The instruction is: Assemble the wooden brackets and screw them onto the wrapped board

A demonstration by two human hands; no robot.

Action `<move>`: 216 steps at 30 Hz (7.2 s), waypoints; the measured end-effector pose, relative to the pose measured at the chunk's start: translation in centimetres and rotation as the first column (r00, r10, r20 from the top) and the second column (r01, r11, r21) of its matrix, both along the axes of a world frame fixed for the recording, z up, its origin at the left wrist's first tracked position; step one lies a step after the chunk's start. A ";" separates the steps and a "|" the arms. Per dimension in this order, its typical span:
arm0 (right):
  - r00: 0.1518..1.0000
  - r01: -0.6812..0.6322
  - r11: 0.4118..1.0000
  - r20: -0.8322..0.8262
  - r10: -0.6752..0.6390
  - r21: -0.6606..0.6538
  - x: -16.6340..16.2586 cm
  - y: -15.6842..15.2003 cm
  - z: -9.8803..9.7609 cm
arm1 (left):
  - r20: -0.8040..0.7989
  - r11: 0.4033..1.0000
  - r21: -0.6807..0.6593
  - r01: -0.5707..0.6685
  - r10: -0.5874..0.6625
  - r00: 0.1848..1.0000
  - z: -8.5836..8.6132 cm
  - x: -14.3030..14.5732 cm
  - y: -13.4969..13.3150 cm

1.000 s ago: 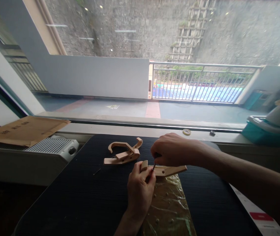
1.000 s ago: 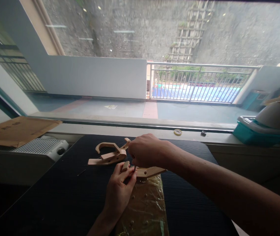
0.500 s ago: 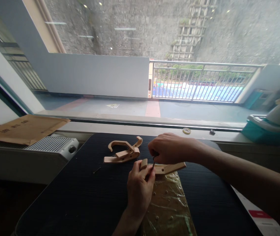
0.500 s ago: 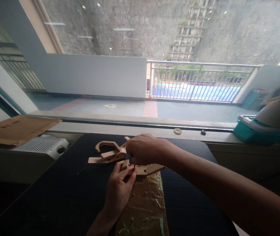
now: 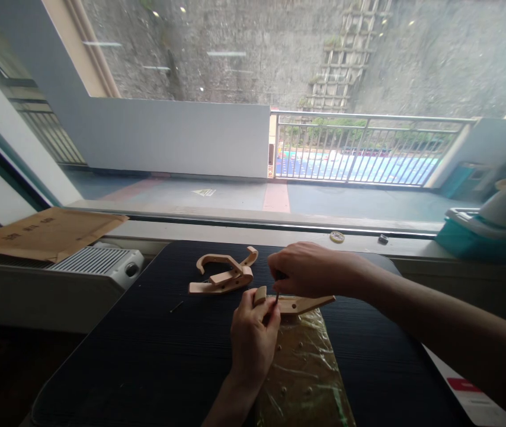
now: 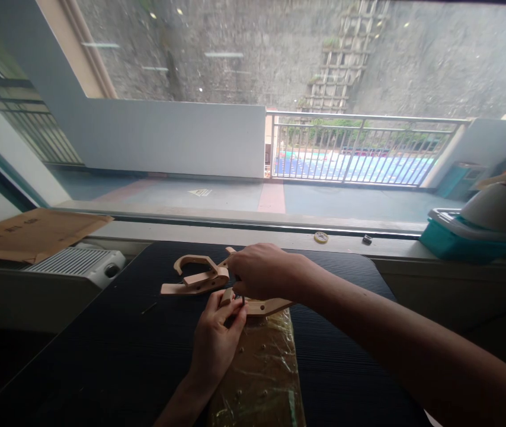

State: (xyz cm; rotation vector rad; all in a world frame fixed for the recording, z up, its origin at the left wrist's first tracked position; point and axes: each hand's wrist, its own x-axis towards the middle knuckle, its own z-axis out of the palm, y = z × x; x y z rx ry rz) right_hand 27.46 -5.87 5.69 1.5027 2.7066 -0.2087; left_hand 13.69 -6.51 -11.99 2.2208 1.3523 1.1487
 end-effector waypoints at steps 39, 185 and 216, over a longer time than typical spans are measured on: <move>0.951 0.286 0.948 -0.162 -0.262 0.142 2.9 2.0 -2.7 | -0.021 0.924 -0.330 0.192 -0.210 0.977 1.6 2.7 3.6; 0.718 0.396 0.880 -0.686 -0.119 0.262 4.1 1.8 -7.0 | 0.562 0.679 -0.413 0.607 -0.334 0.757 1.1 1.9 7.8; 0.688 0.390 0.899 -0.712 -0.139 0.201 4.2 2.1 -7.3 | 0.615 0.639 -0.430 0.638 -0.310 0.725 0.9 1.9 8.0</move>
